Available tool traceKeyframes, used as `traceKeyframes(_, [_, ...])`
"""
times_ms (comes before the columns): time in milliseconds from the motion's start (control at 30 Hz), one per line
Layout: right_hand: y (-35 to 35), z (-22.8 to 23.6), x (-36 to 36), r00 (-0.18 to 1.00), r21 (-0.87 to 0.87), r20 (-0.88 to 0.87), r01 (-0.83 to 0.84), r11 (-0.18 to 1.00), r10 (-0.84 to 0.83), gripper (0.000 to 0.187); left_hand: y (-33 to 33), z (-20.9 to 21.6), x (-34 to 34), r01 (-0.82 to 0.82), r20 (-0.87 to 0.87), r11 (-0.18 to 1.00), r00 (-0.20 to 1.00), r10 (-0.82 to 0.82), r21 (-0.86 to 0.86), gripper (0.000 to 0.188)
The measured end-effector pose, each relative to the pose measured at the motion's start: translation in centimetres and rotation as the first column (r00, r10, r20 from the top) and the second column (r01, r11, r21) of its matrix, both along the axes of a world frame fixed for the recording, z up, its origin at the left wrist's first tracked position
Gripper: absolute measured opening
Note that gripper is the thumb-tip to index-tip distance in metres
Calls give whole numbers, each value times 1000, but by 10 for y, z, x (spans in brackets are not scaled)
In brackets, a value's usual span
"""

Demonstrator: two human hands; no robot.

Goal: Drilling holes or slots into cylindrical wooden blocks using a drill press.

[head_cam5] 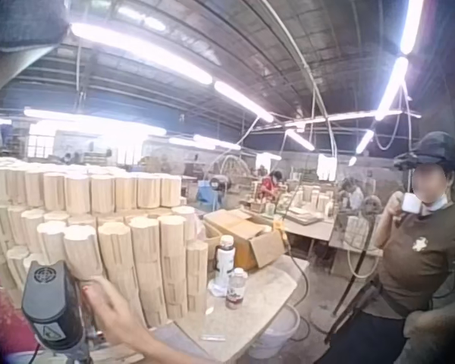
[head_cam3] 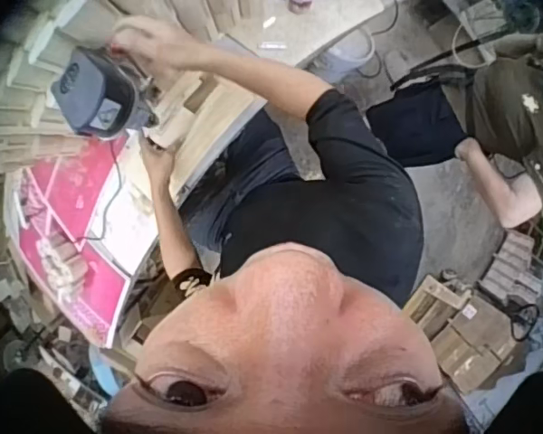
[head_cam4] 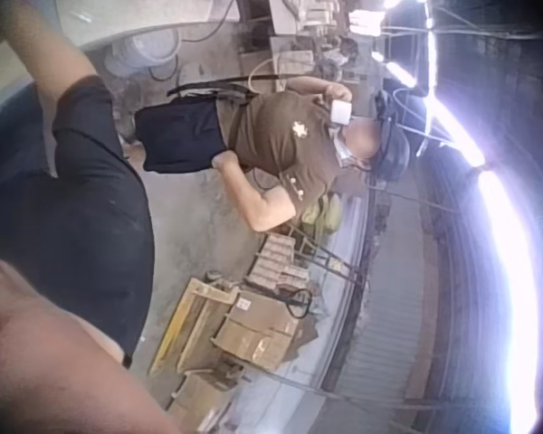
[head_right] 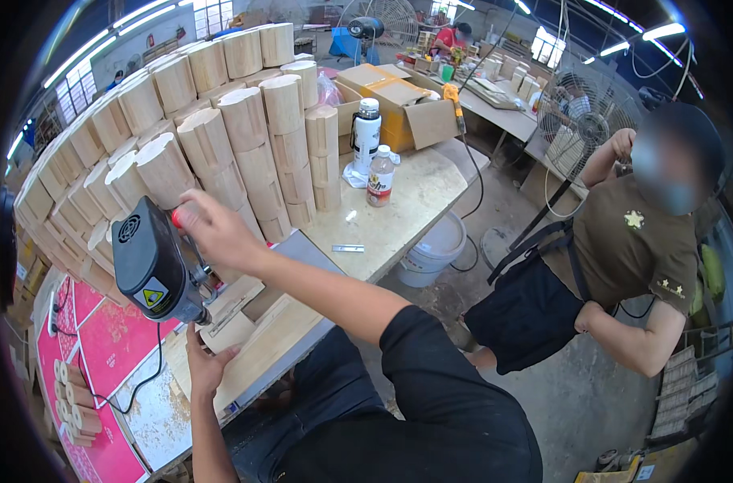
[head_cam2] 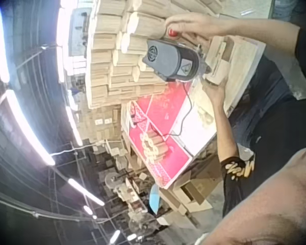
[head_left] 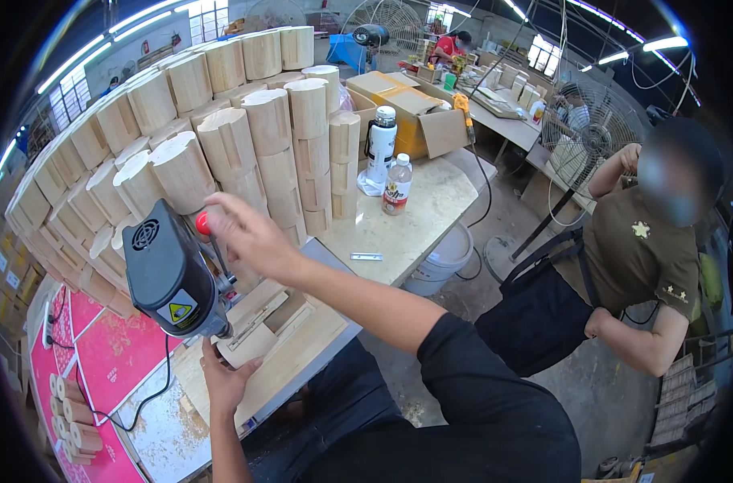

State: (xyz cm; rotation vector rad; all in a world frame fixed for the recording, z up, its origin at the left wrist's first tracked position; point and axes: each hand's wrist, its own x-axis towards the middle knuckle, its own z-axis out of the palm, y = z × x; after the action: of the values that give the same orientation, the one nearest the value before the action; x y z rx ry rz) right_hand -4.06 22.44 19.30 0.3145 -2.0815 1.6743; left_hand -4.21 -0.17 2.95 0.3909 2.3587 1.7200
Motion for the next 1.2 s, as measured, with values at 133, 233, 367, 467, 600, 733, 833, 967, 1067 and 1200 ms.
traceKeyframes(133, [10, -87, -9, 971, -61, 173, -159, 985, 167, 55, -33, 3, 16, 33, -117, 941, 990, -77, -338, 96])
traceKeyframes(233, [23, -160, 18, 993, 677, -68, -25, 735, 96, 47, -54, 27, 29, 117, -37, 855, 987, -156, -505, 87])
traceKeyframes(367, [28, -147, 60, 994, 596, 104, -76, 799, 17, 34, -89, 41, 40, 130, -120, 877, 971, -207, -463, 85])
traceKeyframes(467, [19, -129, 76, 998, 640, 38, -65, 766, 53, 35, -122, 40, 70, -10, -311, 943, 945, -100, -332, 82])
traceKeyframes(600, [-1, -126, 81, 982, 607, -173, 47, 794, 75, 35, -134, 34, 103, -114, -500, 956, 865, -39, -272, 82])
traceKeyframes(733, [21, -128, 92, 996, 547, -84, 58, 835, -15, 34, -178, 38, 132, -315, -7, 949, 949, 315, 33, 86])
traceKeyframes(833, [48, -142, 100, 997, 565, 52, 15, 825, -54, 36, -222, 22, 127, -663, -936, 721, 348, 59, -201, 79])
traceKeyframes(967, [44, -159, 93, 989, 518, 129, -7, 856, -70, 37, -244, 28, 120, -705, -982, 689, 181, -58, -170, 78])
traceKeyframes(1067, [45, -174, 82, 990, 530, 104, 26, 848, -96, 34, -261, 29, 111, -689, -983, 706, 174, -55, -162, 81])
traceKeyframes(1200, [52, -188, 82, 966, 497, 158, 101, 862, -205, 32, -304, 39, 92, -790, -829, 510, 508, 233, -341, 83])
